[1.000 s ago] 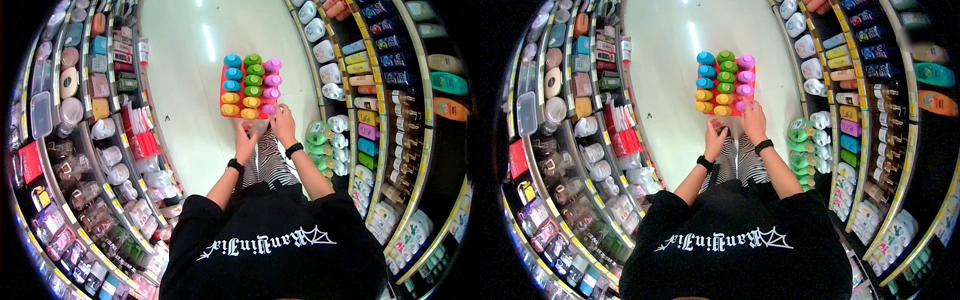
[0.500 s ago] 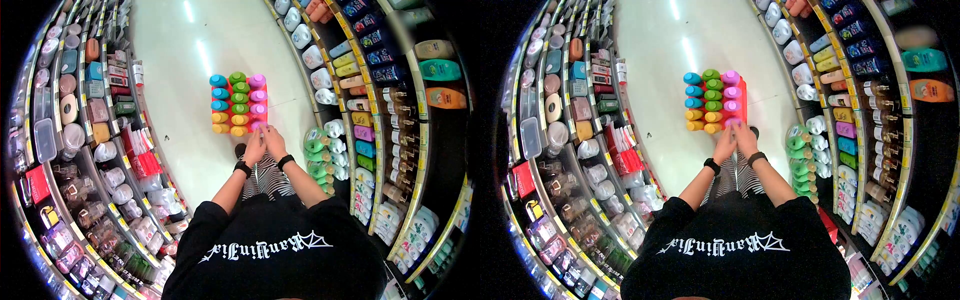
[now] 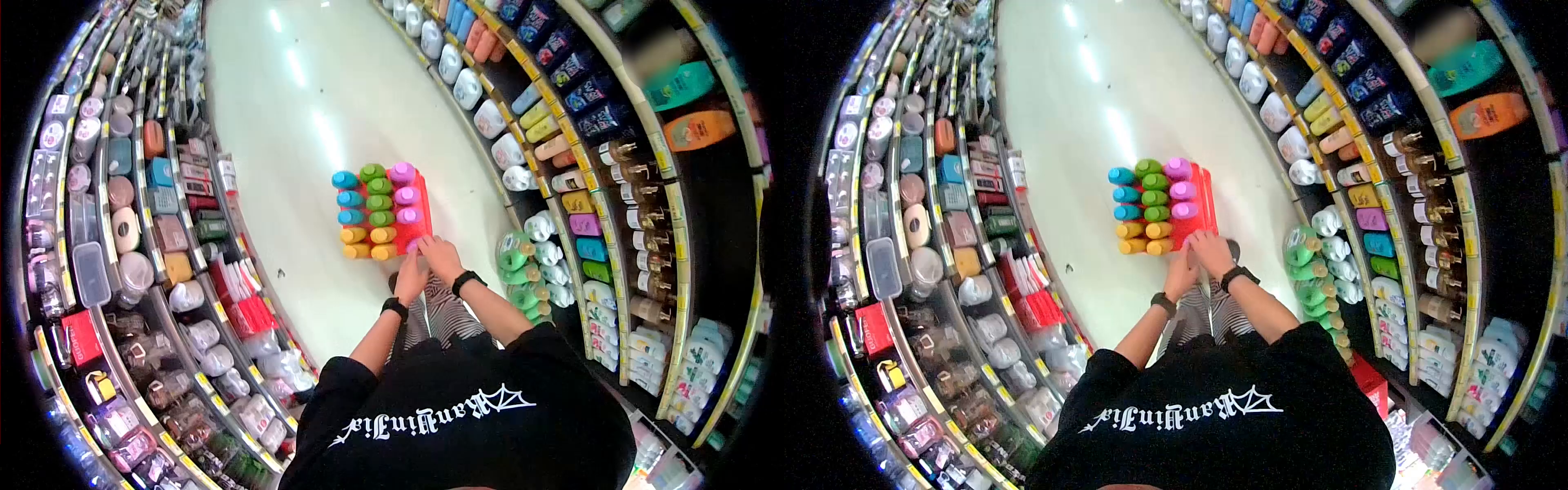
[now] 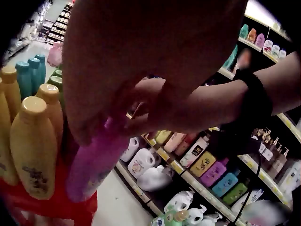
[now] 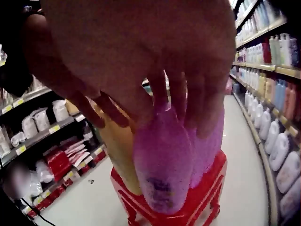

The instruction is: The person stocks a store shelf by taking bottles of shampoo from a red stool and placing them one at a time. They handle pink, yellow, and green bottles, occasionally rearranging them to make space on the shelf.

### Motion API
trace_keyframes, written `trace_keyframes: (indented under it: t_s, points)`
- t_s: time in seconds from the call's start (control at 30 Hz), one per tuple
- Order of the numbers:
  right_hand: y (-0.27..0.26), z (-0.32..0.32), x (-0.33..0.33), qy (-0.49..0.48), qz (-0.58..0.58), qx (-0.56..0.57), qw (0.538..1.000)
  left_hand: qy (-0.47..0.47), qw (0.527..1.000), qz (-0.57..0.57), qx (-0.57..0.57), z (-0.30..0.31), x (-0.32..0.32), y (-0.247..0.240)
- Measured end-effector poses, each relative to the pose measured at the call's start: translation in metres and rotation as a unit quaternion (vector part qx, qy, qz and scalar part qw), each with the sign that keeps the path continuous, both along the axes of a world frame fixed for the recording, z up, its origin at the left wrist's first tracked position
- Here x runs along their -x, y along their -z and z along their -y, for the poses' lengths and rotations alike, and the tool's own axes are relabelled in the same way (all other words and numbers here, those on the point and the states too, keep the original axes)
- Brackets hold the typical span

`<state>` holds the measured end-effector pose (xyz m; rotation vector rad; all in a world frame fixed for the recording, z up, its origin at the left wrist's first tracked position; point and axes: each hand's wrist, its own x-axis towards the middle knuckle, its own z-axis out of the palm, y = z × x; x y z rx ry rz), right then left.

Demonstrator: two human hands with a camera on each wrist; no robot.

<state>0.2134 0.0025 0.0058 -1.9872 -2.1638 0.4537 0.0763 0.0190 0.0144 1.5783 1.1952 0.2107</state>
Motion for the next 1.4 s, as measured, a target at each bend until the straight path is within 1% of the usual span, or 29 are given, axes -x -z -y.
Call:
trace_keyframes:
  t_s: [0.1, 0.13, 0.17, 0.23, 0.27, 0.3, 0.33, 0.37, 0.4, 0.43, 0.47, 0.57, 0.6, 0.67, 0.7, 0.73, 0.83, 0.87, 0.97, 1.0, 1.13, 1.23, 1.27, 1.3, 1.33, 1.37, 1.4]
  points:
    - [-0.033, 0.009, -0.004, 0.025, -0.023, 0.038, 0.999, -0.012, 0.998, 0.059, -0.021, -0.003, 0.003, -0.025]
    - [-0.044, 0.014, -0.004, 0.042, -0.029, 0.058, 0.997, -0.020, 0.998, 0.048, -0.043, 0.000, 0.005, -0.029]
    - [-0.055, 0.021, -0.004, 0.059, -0.036, 0.078, 0.995, 0.001, 0.995, 0.060, -0.084, 0.004, 0.011, -0.017]
    - [-0.084, 0.046, -0.008, 0.067, -0.079, 0.037, 0.994, 0.051, 0.989, 0.076, -0.115, 0.007, 0.017, -0.027]
    - [-0.108, 0.055, -0.012, 0.084, -0.091, 0.004, 0.992, 0.079, 0.984, 0.094, -0.126, 0.006, 0.016, -0.049]
    - [-0.125, 0.063, -0.014, 0.086, -0.105, -0.004, 0.991, 0.098, 0.982, 0.105, -0.123, 0.013, 0.017, -0.065]
    - [-0.142, 0.072, -0.017, 0.089, -0.118, -0.012, 0.989, 0.114, 0.982, 0.080, -0.124, 0.015, 0.011, -0.064]
    - [-0.158, 0.082, -0.020, 0.092, -0.131, -0.020, 0.987, 0.121, 0.976, 0.103, -0.148, 0.021, 0.010, -0.062]
    - [-0.171, 0.091, -0.022, 0.093, -0.141, -0.051, 0.984, 0.140, 0.978, 0.091, -0.125, 0.022, 0.006, -0.076]
    - [-0.185, 0.100, -0.023, 0.101, -0.140, -0.056, 0.983, 0.159, 0.979, 0.076, -0.102, 0.027, 0.005, -0.099]
    - [-0.198, 0.109, -0.023, 0.110, -0.140, -0.061, 0.982, 0.159, 0.976, 0.092, -0.114, 0.033, 0.003, -0.117]
    - [-0.224, 0.137, -0.025, 0.141, -0.132, -0.080, 0.978, 0.230, 0.956, 0.135, -0.121, 0.041, -0.001, -0.126]
    - [-0.232, 0.146, -0.025, 0.154, -0.132, -0.090, 0.975, 0.265, 0.951, 0.117, -0.106, 0.043, -0.005, -0.141]
    - [-0.246, 0.163, -0.026, 0.193, -0.142, -0.109, 0.965, 0.286, 0.946, 0.134, -0.074, 0.049, -0.017, -0.169]
    - [-0.251, 0.171, -0.027, 0.218, -0.154, -0.117, 0.956, 0.297, 0.943, 0.140, -0.057, 0.053, -0.023, -0.176]
    - [-0.255, 0.179, -0.028, 0.244, -0.167, -0.125, 0.947, 0.299, 0.938, 0.157, -0.080, 0.057, -0.027, -0.162]
    - [-0.263, 0.201, -0.037, 0.300, -0.194, -0.192, 0.914, 0.319, 0.922, 0.218, -0.008, 0.066, -0.053, -0.155]
    - [-0.268, 0.209, -0.040, 0.332, -0.197, -0.200, 0.901, 0.326, 0.918, 0.224, -0.034, 0.070, -0.061, -0.155]
    - [-0.274, 0.237, -0.060, 0.382, -0.219, -0.201, 0.875, 0.362, 0.905, 0.215, -0.065, 0.088, -0.092, -0.197]
    - [-0.273, 0.247, -0.068, 0.389, -0.213, -0.201, 0.873, 0.367, 0.901, 0.223, -0.056, 0.096, -0.105, -0.204]
    - [-0.279, 0.295, -0.106, 0.437, -0.221, -0.233, 0.840, 0.393, 0.875, 0.279, -0.051, 0.132, -0.167, -0.212]
    - [-0.285, 0.336, -0.139, 0.476, -0.225, -0.230, 0.818, 0.401, 0.863, 0.307, -0.035, 0.166, -0.218, -0.226]
    - [-0.288, 0.351, -0.150, 0.487, -0.234, -0.206, 0.816, 0.399, 0.858, 0.321, -0.029, 0.179, -0.233, -0.230]
    - [-0.287, 0.365, -0.161, 0.493, -0.232, -0.219, 0.810, 0.399, 0.854, 0.333, -0.022, 0.191, -0.249, -0.233]
    - [-0.285, 0.378, -0.172, 0.498, -0.229, -0.232, 0.804, 0.394, 0.847, 0.352, -0.051, 0.202, -0.266, -0.232]
    - [-0.282, 0.392, -0.182, 0.504, -0.227, -0.243, 0.797, 0.399, 0.843, 0.359, -0.047, 0.213, -0.281, -0.233]
    - [-0.276, 0.405, -0.192, 0.502, -0.173, -0.267, 0.804, 0.403, 0.838, 0.365, -0.042, 0.224, -0.295, -0.241]
